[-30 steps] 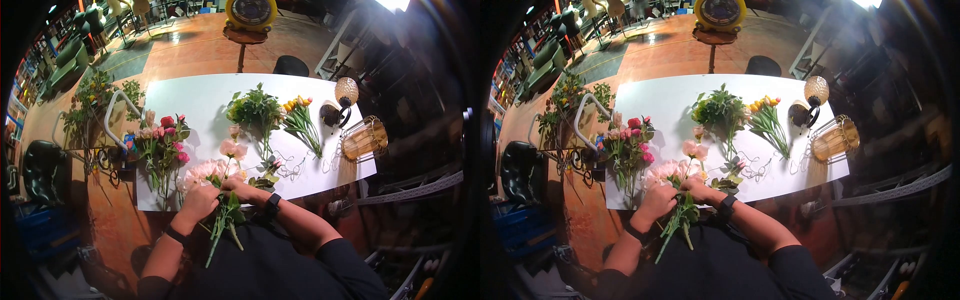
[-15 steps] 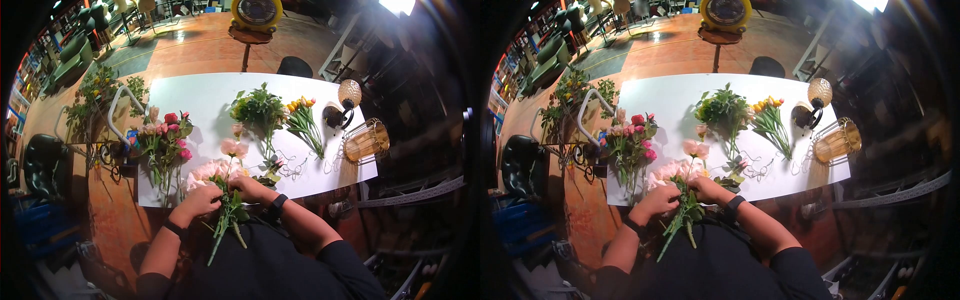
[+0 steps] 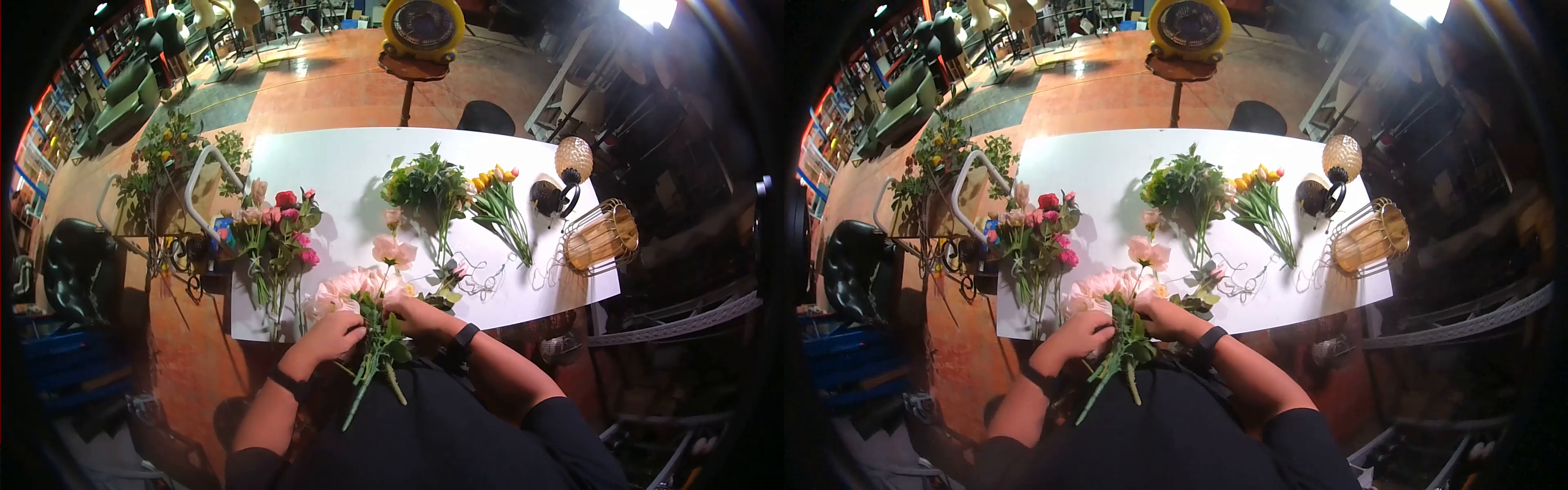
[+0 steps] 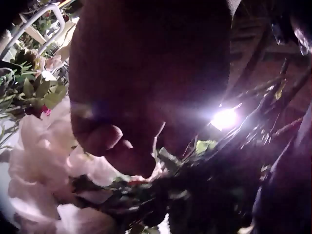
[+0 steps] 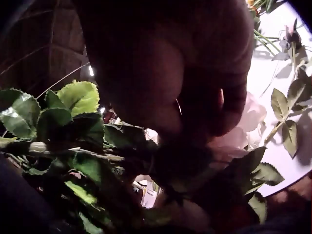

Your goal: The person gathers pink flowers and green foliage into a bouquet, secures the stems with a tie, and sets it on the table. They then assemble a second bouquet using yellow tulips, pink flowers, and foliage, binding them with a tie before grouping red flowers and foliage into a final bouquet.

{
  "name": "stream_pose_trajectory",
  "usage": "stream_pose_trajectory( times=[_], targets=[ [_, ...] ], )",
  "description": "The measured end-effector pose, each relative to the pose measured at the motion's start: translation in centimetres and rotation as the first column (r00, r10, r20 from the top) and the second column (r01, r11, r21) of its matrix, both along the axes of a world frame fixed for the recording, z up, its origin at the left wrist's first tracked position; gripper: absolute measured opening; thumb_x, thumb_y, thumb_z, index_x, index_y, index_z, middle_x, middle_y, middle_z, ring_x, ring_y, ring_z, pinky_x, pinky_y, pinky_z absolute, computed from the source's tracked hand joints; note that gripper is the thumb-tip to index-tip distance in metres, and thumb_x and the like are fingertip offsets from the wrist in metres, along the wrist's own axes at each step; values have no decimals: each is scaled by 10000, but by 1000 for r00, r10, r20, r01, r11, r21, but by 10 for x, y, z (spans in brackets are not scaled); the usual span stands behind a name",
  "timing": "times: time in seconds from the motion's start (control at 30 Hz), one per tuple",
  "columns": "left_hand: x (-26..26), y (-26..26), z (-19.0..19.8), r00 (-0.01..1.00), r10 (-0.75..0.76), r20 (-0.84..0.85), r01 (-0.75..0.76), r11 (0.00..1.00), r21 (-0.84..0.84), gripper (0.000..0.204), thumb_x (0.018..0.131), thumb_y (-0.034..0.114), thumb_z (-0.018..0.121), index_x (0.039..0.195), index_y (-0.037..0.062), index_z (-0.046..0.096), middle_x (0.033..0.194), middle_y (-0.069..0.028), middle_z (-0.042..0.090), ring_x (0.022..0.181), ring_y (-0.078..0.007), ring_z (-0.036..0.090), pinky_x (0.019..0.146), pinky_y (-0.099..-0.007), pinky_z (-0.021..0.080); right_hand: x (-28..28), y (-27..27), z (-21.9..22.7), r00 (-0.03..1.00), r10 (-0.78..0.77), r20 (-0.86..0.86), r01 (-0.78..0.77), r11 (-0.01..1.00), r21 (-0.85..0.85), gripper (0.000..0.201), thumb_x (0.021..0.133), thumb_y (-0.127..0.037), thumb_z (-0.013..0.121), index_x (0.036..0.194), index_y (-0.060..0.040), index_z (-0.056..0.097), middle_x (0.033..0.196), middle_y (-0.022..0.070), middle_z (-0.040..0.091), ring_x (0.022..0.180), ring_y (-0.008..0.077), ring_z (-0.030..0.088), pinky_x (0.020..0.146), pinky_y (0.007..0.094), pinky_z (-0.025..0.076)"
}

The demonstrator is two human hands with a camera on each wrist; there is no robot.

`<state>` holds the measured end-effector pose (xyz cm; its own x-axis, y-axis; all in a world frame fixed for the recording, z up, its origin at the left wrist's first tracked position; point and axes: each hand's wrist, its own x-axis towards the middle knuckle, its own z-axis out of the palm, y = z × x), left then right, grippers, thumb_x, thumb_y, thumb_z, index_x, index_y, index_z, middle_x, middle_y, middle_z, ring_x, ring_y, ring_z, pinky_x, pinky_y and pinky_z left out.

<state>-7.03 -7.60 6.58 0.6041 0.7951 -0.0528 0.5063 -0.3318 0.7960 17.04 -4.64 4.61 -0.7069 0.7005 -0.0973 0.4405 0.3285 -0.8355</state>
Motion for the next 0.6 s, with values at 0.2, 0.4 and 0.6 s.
stream_pose_trajectory(
  times=[0.2,0.4,0.6],
  targets=[
    [-18,-24,59,959,278,48,-137,607,-783,571,983,568,396,1077,29,556,822,-58,559,571,-140,547,549,-318,440,9,-8,2,998,11,-54,-39,842,-538,437,998,-208,455,1415,-92,395,1031,155,558,868,238,628,739,354,522],
    [7,-32,90,989,110,-95,-145,815,-561,592,963,539,486,1197,-4,470,953,-92,579,919,-119,545,801,-277,452,-14,0,33,954,136,-268,-278,737,-616,519,1020,-340,455,1437,-38,395,1313,105,545,1162,174,500,1001,307,400],
    [9,-28,112,940,342,4,-304,841,-448,698,840,335,751,1305,16,340,1049,-129,592,972,-167,558,837,-300,461,-26,20,66,856,-125,-502,-164,855,-491,458,942,-235,624,1305,17,500,1230,130,593,1125,175,547,975,321,431]
  ],
)
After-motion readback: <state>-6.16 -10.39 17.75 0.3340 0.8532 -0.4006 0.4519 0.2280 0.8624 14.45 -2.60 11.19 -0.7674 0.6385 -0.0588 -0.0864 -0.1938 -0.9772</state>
